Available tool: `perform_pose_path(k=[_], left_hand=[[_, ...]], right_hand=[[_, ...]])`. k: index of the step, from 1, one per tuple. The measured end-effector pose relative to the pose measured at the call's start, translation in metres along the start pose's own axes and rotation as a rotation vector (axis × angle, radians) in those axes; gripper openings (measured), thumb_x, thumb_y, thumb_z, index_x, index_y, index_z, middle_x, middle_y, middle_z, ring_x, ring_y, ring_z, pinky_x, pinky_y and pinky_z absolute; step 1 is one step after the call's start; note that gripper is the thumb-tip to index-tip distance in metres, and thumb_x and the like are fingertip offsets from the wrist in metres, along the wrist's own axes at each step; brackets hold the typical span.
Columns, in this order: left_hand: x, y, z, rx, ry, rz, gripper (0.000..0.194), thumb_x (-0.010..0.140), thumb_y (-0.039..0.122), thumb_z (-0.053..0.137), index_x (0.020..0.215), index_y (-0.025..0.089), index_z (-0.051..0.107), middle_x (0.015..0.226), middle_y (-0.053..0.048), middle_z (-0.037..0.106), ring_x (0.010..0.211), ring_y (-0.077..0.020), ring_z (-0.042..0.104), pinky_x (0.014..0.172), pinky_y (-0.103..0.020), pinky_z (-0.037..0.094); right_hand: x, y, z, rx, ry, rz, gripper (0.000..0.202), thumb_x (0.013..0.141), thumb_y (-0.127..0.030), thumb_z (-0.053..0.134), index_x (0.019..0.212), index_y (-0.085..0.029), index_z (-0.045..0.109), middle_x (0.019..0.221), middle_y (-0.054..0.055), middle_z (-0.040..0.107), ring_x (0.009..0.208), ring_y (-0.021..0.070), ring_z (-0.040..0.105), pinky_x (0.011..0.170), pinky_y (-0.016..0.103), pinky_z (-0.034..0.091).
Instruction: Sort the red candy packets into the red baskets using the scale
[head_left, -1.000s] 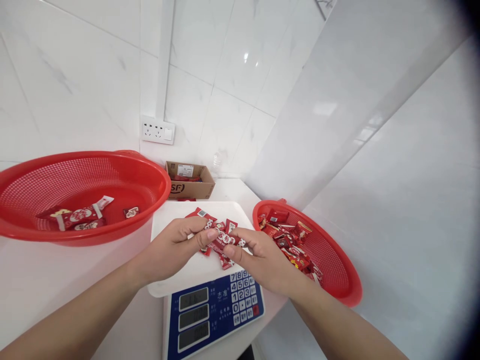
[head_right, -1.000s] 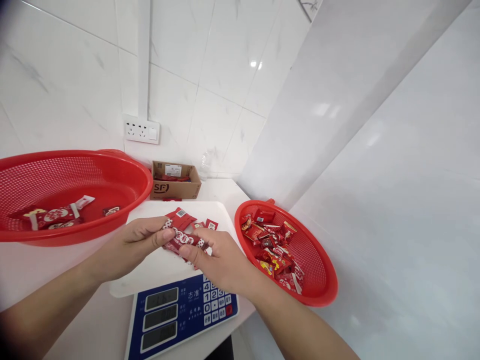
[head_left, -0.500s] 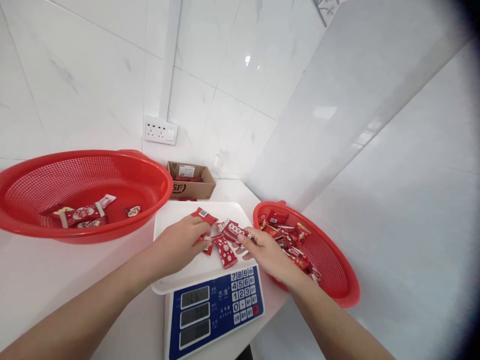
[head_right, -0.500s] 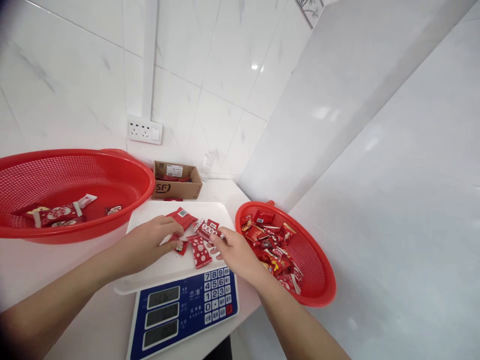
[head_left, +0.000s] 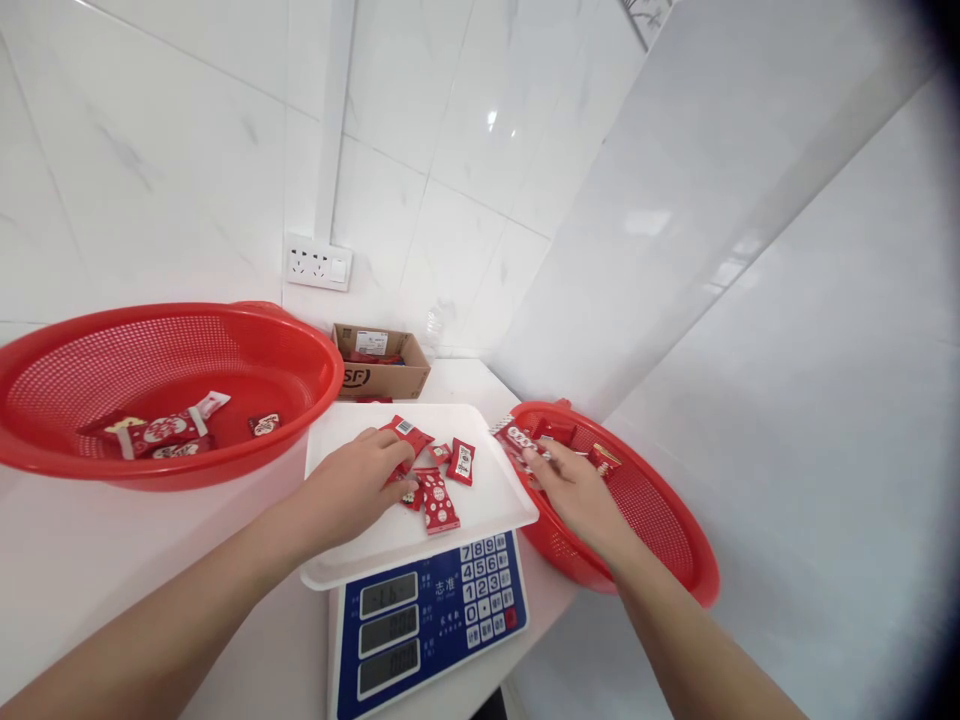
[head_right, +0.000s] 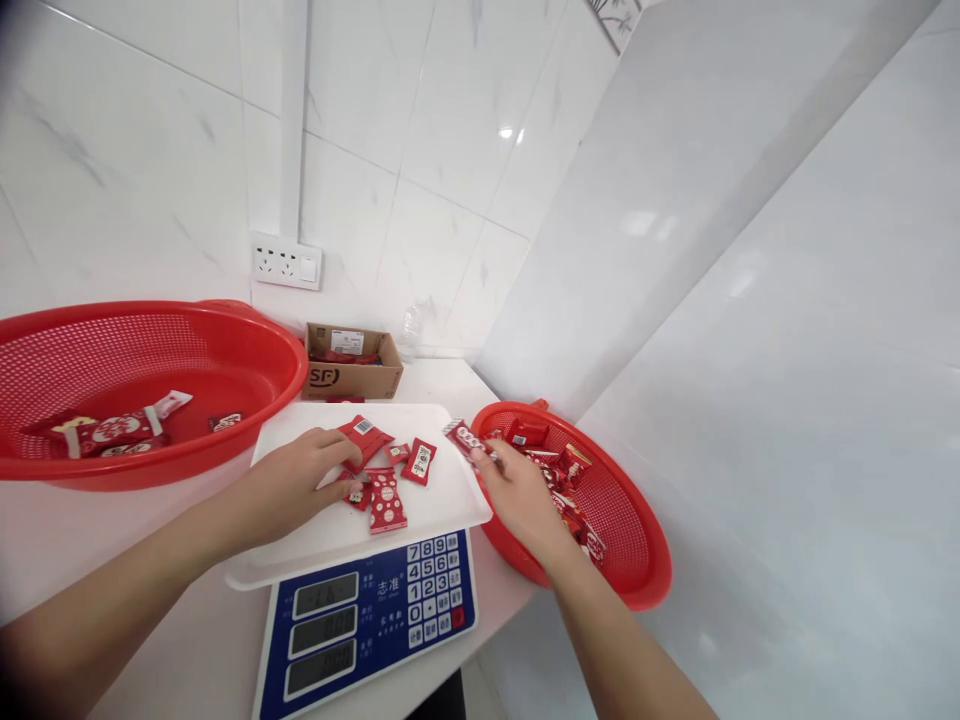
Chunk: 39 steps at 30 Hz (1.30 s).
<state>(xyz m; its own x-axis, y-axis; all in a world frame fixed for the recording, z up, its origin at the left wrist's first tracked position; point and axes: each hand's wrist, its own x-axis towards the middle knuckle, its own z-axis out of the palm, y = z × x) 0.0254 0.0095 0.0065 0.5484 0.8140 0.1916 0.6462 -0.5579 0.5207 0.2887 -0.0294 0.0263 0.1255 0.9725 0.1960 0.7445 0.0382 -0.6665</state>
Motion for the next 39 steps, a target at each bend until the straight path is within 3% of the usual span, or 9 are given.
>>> perform_pose_path(k=[6, 10, 14, 16, 20, 24, 30, 35, 39], left_hand=[[0.002, -0.005, 0.009, 0.040, 0.044, 0.058, 0.025, 0.087, 0.035, 0.052, 0.106, 0.021, 0.060, 0.120, -0.009, 0.060, 0.114, -0.0293, 0.051, 0.091, -0.044, 0.044], [0.006, -0.011, 0.021, 0.110, 0.011, 0.077, 0.050, 0.086, 0.043, 0.055, 0.131, 0.023, 0.048, 0.146, -0.010, 0.042, 0.136, -0.0306, 0.031, 0.107, -0.048, 0.033], [0.009, -0.013, 0.027, 0.184, -0.098, 0.032, 0.071, 0.086, 0.054, 0.051, 0.146, 0.024, 0.028, 0.156, -0.008, 0.023, 0.144, -0.0308, 0.011, 0.113, -0.049, 0.022], [0.011, -0.009, 0.025, 0.198, -0.163, 0.029, 0.074, 0.087, 0.057, 0.048, 0.148, 0.024, 0.022, 0.157, -0.010, 0.017, 0.144, -0.0316, 0.007, 0.113, -0.052, 0.019], [0.020, 0.000, 0.016, 0.205, -0.296, 0.054, 0.079, 0.087, 0.061, 0.044, 0.149, 0.022, 0.016, 0.157, -0.014, 0.009, 0.143, -0.0327, 0.001, 0.113, -0.054, 0.015], [0.034, 0.006, 0.015, 0.213, -0.352, 0.087, 0.087, 0.084, 0.066, 0.043, 0.150, 0.021, 0.010, 0.158, -0.014, 0.003, 0.143, -0.0305, -0.004, 0.114, -0.051, 0.011], [0.055, 0.023, 0.035, 0.290, -0.301, 0.065, 0.086, 0.082, 0.073, 0.032, 0.149, 0.020, 0.019, 0.156, -0.018, 0.013, 0.143, -0.0361, 0.001, 0.110, -0.063, 0.004], [0.062, 0.035, 0.053, 0.334, -0.265, 0.164, 0.078, 0.084, 0.070, 0.034, 0.143, 0.019, 0.035, 0.150, -0.020, 0.033, 0.140, -0.0444, 0.014, 0.104, -0.071, 0.008], [0.063, 0.032, 0.046, 0.324, -0.286, 0.283, 0.052, 0.088, 0.056, 0.046, 0.131, 0.027, 0.051, 0.139, -0.010, 0.051, 0.136, -0.0353, 0.031, 0.109, -0.060, 0.016]], right_hand=[[-0.021, 0.046, -0.028, -0.373, 0.202, 0.109, 0.039, 0.088, -0.044, 0.044, 0.116, -0.022, 0.062, 0.115, 0.011, 0.068, 0.103, 0.0325, 0.063, 0.079, 0.048, 0.051], [-0.052, 0.063, -0.010, -0.322, 0.359, -0.186, 0.036, 0.088, -0.036, 0.048, 0.116, -0.019, 0.061, 0.120, 0.012, 0.065, 0.114, 0.0304, 0.058, 0.092, 0.049, 0.049], [-0.084, 0.072, 0.026, -0.190, 0.418, -0.559, 0.026, 0.087, -0.018, 0.052, 0.109, -0.024, 0.062, 0.104, 0.008, 0.071, 0.100, 0.0233, 0.065, 0.085, 0.040, 0.054], [-0.094, 0.083, 0.044, -0.118, 0.463, -0.596, 0.026, 0.085, -0.015, 0.053, 0.108, -0.025, 0.061, 0.098, 0.008, 0.071, 0.093, 0.0229, 0.067, 0.080, 0.039, 0.056], [-0.095, 0.110, 0.073, 0.073, 0.513, -0.277, 0.016, 0.088, -0.031, 0.051, 0.095, -0.022, 0.062, 0.087, 0.009, 0.070, 0.081, 0.0241, 0.068, 0.072, 0.039, 0.057], [-0.081, 0.116, 0.082, 0.276, 0.357, 0.044, 0.030, 0.089, -0.048, 0.046, 0.090, -0.022, 0.062, 0.088, 0.009, 0.071, 0.082, 0.0247, 0.068, 0.073, 0.037, 0.057], [-0.060, 0.105, 0.074, 0.477, 0.098, 0.057, 0.031, 0.086, -0.048, 0.048, 0.075, -0.022, 0.061, 0.076, 0.006, 0.070, 0.074, 0.0260, 0.067, 0.069, 0.038, 0.055], [-0.064, 0.109, 0.074, 0.513, 0.102, 0.047, 0.029, 0.086, -0.047, 0.050, 0.075, -0.023, 0.060, 0.072, 0.004, 0.068, 0.070, 0.0246, 0.065, 0.067, 0.037, 0.053], [-0.068, 0.112, 0.076, 0.486, 0.141, 0.053, 0.031, 0.085, -0.049, 0.049, 0.075, -0.023, 0.061, 0.069, 0.005, 0.068, 0.068, 0.0250, 0.065, 0.064, 0.036, 0.053]])
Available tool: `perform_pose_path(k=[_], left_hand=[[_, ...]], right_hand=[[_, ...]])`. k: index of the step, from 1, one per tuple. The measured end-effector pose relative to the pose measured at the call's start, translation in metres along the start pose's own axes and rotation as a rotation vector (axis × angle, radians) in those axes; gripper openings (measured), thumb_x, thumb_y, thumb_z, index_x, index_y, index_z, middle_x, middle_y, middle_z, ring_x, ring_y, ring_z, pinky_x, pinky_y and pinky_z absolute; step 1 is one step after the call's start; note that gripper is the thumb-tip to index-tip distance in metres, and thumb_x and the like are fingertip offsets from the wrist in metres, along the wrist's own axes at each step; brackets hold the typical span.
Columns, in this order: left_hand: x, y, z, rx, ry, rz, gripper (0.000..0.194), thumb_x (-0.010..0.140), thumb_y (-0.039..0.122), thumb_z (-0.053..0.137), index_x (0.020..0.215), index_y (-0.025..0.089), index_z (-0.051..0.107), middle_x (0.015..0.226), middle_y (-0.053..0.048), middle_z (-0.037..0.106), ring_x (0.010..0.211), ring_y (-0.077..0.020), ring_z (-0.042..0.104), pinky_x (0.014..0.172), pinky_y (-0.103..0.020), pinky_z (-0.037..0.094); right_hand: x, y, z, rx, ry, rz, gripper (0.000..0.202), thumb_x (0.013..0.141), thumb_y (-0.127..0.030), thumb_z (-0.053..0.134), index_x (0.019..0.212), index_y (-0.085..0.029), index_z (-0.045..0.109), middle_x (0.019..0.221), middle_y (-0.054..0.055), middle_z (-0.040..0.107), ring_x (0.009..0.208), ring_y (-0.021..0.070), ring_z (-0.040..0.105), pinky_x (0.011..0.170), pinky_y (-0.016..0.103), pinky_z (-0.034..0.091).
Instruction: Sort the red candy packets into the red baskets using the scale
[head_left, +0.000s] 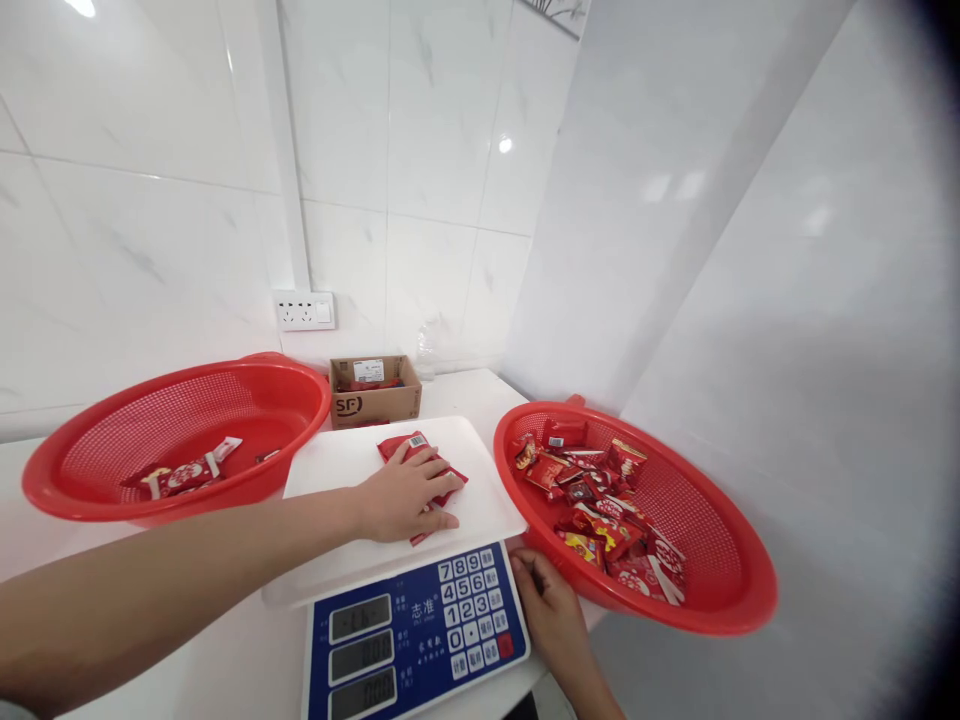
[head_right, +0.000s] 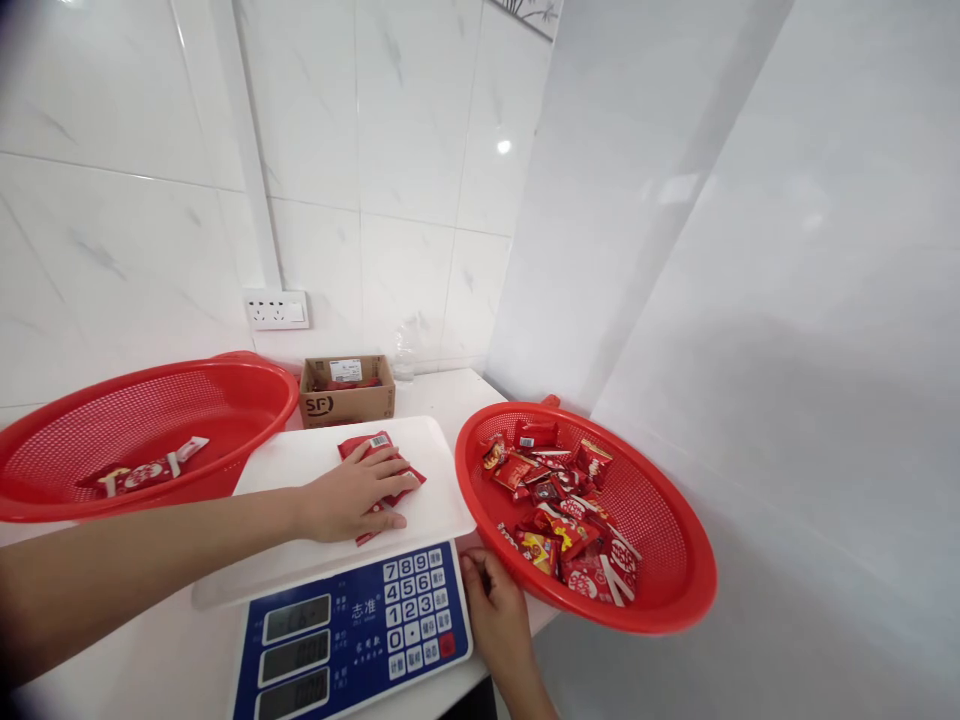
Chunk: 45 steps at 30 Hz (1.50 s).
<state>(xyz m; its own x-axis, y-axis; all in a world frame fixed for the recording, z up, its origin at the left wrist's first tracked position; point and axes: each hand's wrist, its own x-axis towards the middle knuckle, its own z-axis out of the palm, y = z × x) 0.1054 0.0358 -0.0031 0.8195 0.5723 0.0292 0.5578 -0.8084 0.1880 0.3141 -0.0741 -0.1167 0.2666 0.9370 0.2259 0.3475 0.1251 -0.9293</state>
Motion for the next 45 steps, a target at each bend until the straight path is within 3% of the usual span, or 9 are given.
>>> perform_pose_path(k=[3, 6, 9, 14, 16, 21, 25, 33, 45], left_hand=[[-0.010, -0.013, -0.012, -0.005, -0.007, 0.194, 0.035, 0.089, 0.044, 0.053, 0.119, 0.027, 0.060, 0.130, -0.008, 0.058, 0.129, -0.0283, 0.043, 0.111, -0.048, 0.024], [-0.024, -0.026, -0.021, 0.001, -0.047, 0.270, 0.040, 0.086, 0.044, 0.058, 0.121, 0.025, 0.061, 0.134, -0.011, 0.056, 0.126, -0.0311, 0.047, 0.107, -0.045, 0.033], [-0.037, -0.031, -0.025, -0.003, -0.022, 0.158, 0.055, 0.083, 0.053, 0.057, 0.131, 0.026, 0.052, 0.145, -0.012, 0.044, 0.129, -0.0335, 0.043, 0.106, -0.046, 0.035], [-0.040, -0.026, -0.024, -0.060, 0.065, -0.264, 0.064, 0.090, 0.058, 0.038, 0.143, 0.023, 0.033, 0.154, -0.012, 0.028, 0.138, -0.0305, 0.029, 0.109, -0.045, 0.030], [-0.034, -0.026, -0.021, -0.069, 0.055, -0.359, 0.071, 0.088, 0.064, 0.035, 0.144, 0.021, 0.030, 0.154, -0.015, 0.024, 0.139, -0.0328, 0.025, 0.109, -0.048, 0.029], [-0.015, -0.033, -0.012, -0.083, 0.025, -0.343, 0.081, 0.081, 0.072, 0.038, 0.142, 0.020, 0.034, 0.150, -0.016, 0.032, 0.135, -0.0333, 0.033, 0.107, -0.046, 0.031], [-0.004, -0.037, -0.012, -0.082, 0.033, -0.292, 0.072, 0.082, 0.069, 0.041, 0.137, 0.022, 0.042, 0.142, -0.012, 0.044, 0.128, -0.0295, 0.042, 0.103, -0.039, 0.037], [0.005, -0.040, -0.021, -0.033, 0.068, -0.294, 0.050, 0.083, 0.054, 0.052, 0.120, 0.021, 0.059, 0.117, -0.012, 0.063, 0.108, -0.0307, 0.057, 0.086, -0.037, 0.045], [0.001, -0.056, -0.031, -0.129, 0.331, -0.501, 0.038, 0.086, 0.044, 0.053, 0.118, 0.023, 0.051, 0.099, -0.006, 0.072, 0.092, -0.0241, 0.066, 0.074, -0.030, 0.049]], right_hand=[[-0.001, 0.004, -0.001, -0.011, 0.002, 0.013, 0.032, 0.084, -0.050, 0.050, 0.076, -0.022, 0.062, 0.071, 0.005, 0.069, 0.068, 0.0242, 0.065, 0.064, 0.035, 0.053], [-0.001, 0.009, -0.001, 0.002, 0.001, 0.028, 0.034, 0.081, -0.052, 0.051, 0.075, -0.021, 0.063, 0.070, 0.005, 0.069, 0.066, 0.0224, 0.065, 0.062, 0.031, 0.053], [-0.002, 0.013, -0.001, -0.005, 0.015, 0.032, 0.035, 0.080, -0.052, 0.051, 0.075, -0.020, 0.064, 0.070, 0.005, 0.069, 0.066, 0.0212, 0.065, 0.062, 0.029, 0.052], [-0.002, 0.018, -0.002, -0.029, 0.000, 0.034, 0.034, 0.081, -0.050, 0.049, 0.079, -0.019, 0.064, 0.077, 0.006, 0.070, 0.072, 0.0219, 0.065, 0.067, 0.030, 0.052], [-0.002, 0.020, -0.002, -0.032, -0.004, 0.045, 0.035, 0.080, -0.050, 0.048, 0.080, -0.019, 0.064, 0.079, 0.007, 0.070, 0.074, 0.0226, 0.066, 0.068, 0.031, 0.052], [-0.003, 0.020, -0.002, -0.026, -0.005, 0.053, 0.035, 0.080, -0.050, 0.049, 0.082, -0.018, 0.064, 0.080, 0.008, 0.071, 0.075, 0.0232, 0.066, 0.069, 0.032, 0.052], [-0.003, 0.018, -0.002, -0.027, 0.013, 0.047, 0.034, 0.079, -0.050, 0.050, 0.080, -0.019, 0.064, 0.078, 0.007, 0.071, 0.074, 0.0227, 0.066, 0.068, 0.030, 0.052], [-0.002, 0.018, -0.002, -0.050, -0.006, 0.051, 0.035, 0.079, -0.050, 0.048, 0.081, -0.019, 0.064, 0.081, 0.008, 0.071, 0.076, 0.0227, 0.066, 0.070, 0.031, 0.052], [-0.002, 0.026, -0.001, -0.049, 0.028, 0.027, 0.033, 0.079, -0.048, 0.050, 0.081, -0.019, 0.066, 0.081, 0.008, 0.072, 0.076, 0.0231, 0.067, 0.071, 0.032, 0.053]])
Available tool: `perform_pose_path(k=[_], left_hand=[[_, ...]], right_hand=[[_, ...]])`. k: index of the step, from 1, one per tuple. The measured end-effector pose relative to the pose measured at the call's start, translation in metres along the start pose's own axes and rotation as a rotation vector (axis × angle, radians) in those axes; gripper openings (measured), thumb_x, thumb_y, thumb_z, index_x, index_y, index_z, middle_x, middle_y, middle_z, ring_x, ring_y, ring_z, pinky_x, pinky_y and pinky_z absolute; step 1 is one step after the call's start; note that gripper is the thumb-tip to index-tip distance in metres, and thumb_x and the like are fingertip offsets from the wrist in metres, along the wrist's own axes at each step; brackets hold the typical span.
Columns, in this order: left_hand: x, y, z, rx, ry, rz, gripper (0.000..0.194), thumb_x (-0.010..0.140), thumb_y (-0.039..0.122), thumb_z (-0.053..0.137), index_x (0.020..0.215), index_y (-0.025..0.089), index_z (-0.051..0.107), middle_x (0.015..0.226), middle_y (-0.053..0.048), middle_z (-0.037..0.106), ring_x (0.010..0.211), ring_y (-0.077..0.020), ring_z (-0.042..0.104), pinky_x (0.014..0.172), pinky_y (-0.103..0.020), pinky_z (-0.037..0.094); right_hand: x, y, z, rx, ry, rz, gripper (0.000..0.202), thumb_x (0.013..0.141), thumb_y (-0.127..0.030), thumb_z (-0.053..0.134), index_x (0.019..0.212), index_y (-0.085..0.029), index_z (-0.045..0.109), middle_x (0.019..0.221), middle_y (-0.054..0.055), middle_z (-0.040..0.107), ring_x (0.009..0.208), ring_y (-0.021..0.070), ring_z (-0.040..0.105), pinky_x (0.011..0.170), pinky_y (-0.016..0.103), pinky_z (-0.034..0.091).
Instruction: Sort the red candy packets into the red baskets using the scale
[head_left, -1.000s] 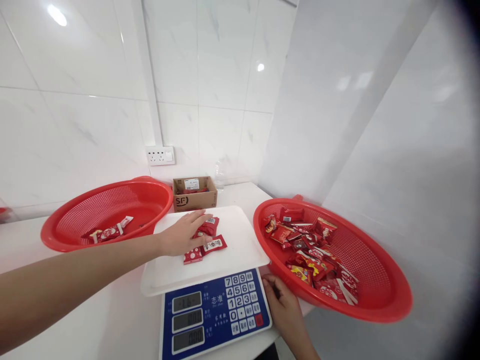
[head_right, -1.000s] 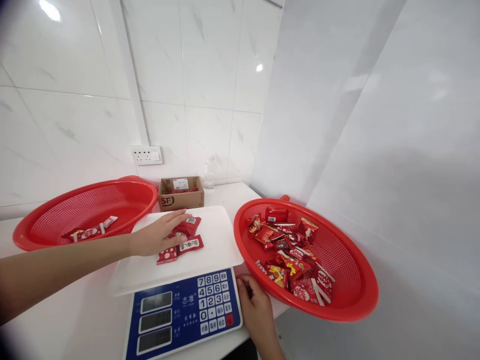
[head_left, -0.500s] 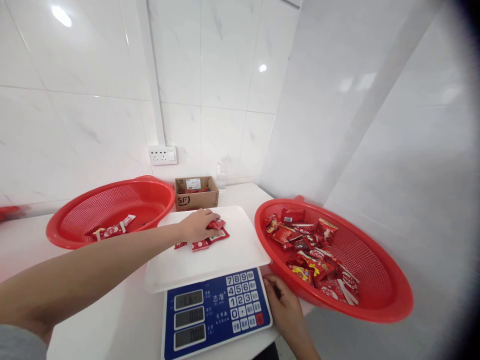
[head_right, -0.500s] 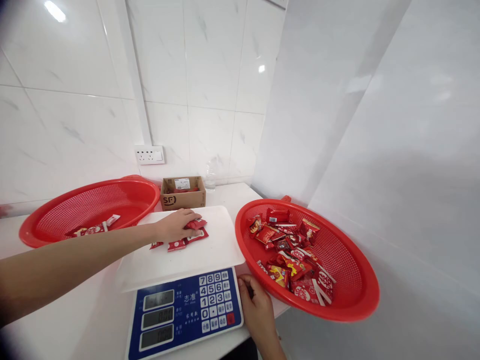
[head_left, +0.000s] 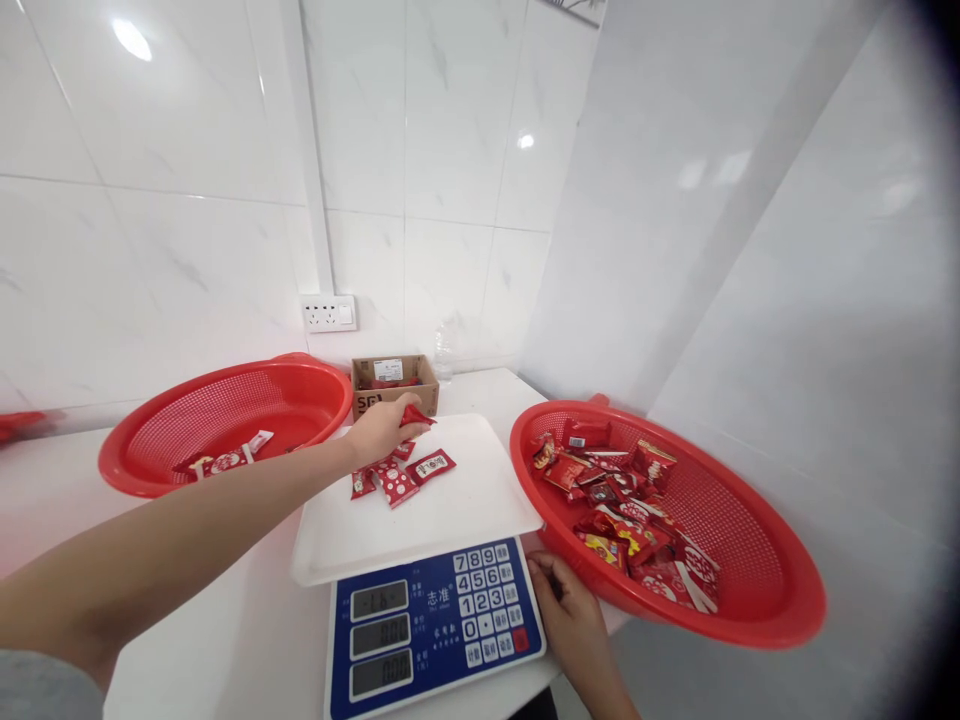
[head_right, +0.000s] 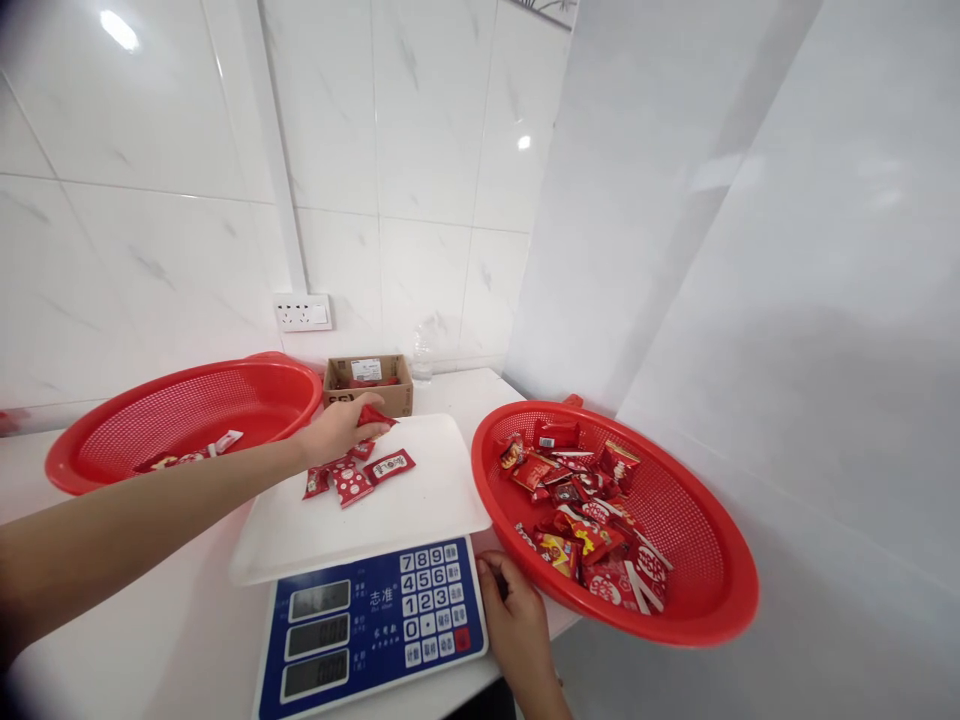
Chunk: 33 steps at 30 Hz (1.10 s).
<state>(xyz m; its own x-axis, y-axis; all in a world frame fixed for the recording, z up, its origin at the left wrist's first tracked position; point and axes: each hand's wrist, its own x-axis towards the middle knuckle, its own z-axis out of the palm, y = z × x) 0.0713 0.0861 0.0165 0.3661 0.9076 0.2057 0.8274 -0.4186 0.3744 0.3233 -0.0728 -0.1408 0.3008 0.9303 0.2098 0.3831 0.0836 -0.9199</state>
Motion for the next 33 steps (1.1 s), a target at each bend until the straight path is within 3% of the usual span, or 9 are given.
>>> perform_pose_path(k=[5, 10, 16, 20, 24, 33], left_hand=[[0.003, -0.008, -0.005, -0.066, 0.092, -0.117, 0.047, 0.085, 0.047, 0.054, 0.124, 0.021, 0.045, 0.087, -0.006, 0.069, 0.075, -0.0228, 0.067, 0.061, -0.028, 0.049], [-0.004, -0.010, -0.010, -0.148, 0.108, -0.188, 0.048, 0.085, 0.048, 0.053, 0.125, 0.022, 0.045, 0.082, -0.004, 0.068, 0.064, -0.0193, 0.065, 0.052, -0.025, 0.047], [-0.014, -0.018, -0.023, -0.213, 0.171, -0.275, 0.046, 0.085, 0.049, 0.053, 0.121, 0.022, 0.048, 0.089, -0.004, 0.068, 0.075, -0.0199, 0.067, 0.058, -0.026, 0.052], [-0.024, -0.031, -0.045, -0.220, 0.249, -0.331, 0.044, 0.084, 0.051, 0.052, 0.118, 0.023, 0.051, 0.095, -0.005, 0.068, 0.080, -0.0205, 0.067, 0.064, -0.027, 0.053], [-0.036, -0.047, -0.075, -0.211, 0.323, -0.425, 0.042, 0.084, 0.053, 0.052, 0.114, 0.023, 0.053, 0.087, -0.003, 0.068, 0.070, -0.0191, 0.067, 0.055, -0.025, 0.053], [-0.075, -0.084, -0.130, -0.128, 0.451, -0.591, 0.059, 0.084, 0.061, 0.049, 0.128, 0.022, 0.043, 0.095, -0.002, 0.062, 0.071, -0.0150, 0.063, 0.056, -0.023, 0.054]], right_hand=[[-0.002, -0.003, -0.001, 0.022, -0.012, 0.000, 0.032, 0.078, -0.047, 0.051, 0.081, -0.019, 0.066, 0.078, 0.007, 0.072, 0.072, 0.0223, 0.067, 0.067, 0.030, 0.053], [-0.003, -0.010, -0.002, 0.021, 0.013, 0.009, 0.032, 0.077, -0.047, 0.053, 0.080, -0.019, 0.067, 0.077, 0.007, 0.072, 0.072, 0.0224, 0.067, 0.066, 0.029, 0.054], [-0.003, -0.011, -0.001, 0.021, 0.010, 0.019, 0.032, 0.076, -0.049, 0.052, 0.078, -0.019, 0.066, 0.076, 0.007, 0.072, 0.071, 0.0224, 0.067, 0.065, 0.029, 0.054], [-0.003, -0.007, -0.001, 0.018, -0.013, 0.024, 0.033, 0.078, -0.049, 0.052, 0.080, -0.019, 0.066, 0.077, 0.007, 0.072, 0.070, 0.0222, 0.067, 0.065, 0.030, 0.054], [-0.003, -0.006, -0.001, 0.037, -0.004, 0.022, 0.033, 0.077, -0.050, 0.053, 0.081, -0.019, 0.066, 0.078, 0.007, 0.073, 0.071, 0.0225, 0.068, 0.065, 0.030, 0.055], [-0.001, -0.001, -0.005, 0.012, -0.036, 0.061, 0.036, 0.074, -0.053, 0.056, 0.082, -0.019, 0.067, 0.080, 0.008, 0.073, 0.072, 0.0229, 0.069, 0.066, 0.030, 0.056]])
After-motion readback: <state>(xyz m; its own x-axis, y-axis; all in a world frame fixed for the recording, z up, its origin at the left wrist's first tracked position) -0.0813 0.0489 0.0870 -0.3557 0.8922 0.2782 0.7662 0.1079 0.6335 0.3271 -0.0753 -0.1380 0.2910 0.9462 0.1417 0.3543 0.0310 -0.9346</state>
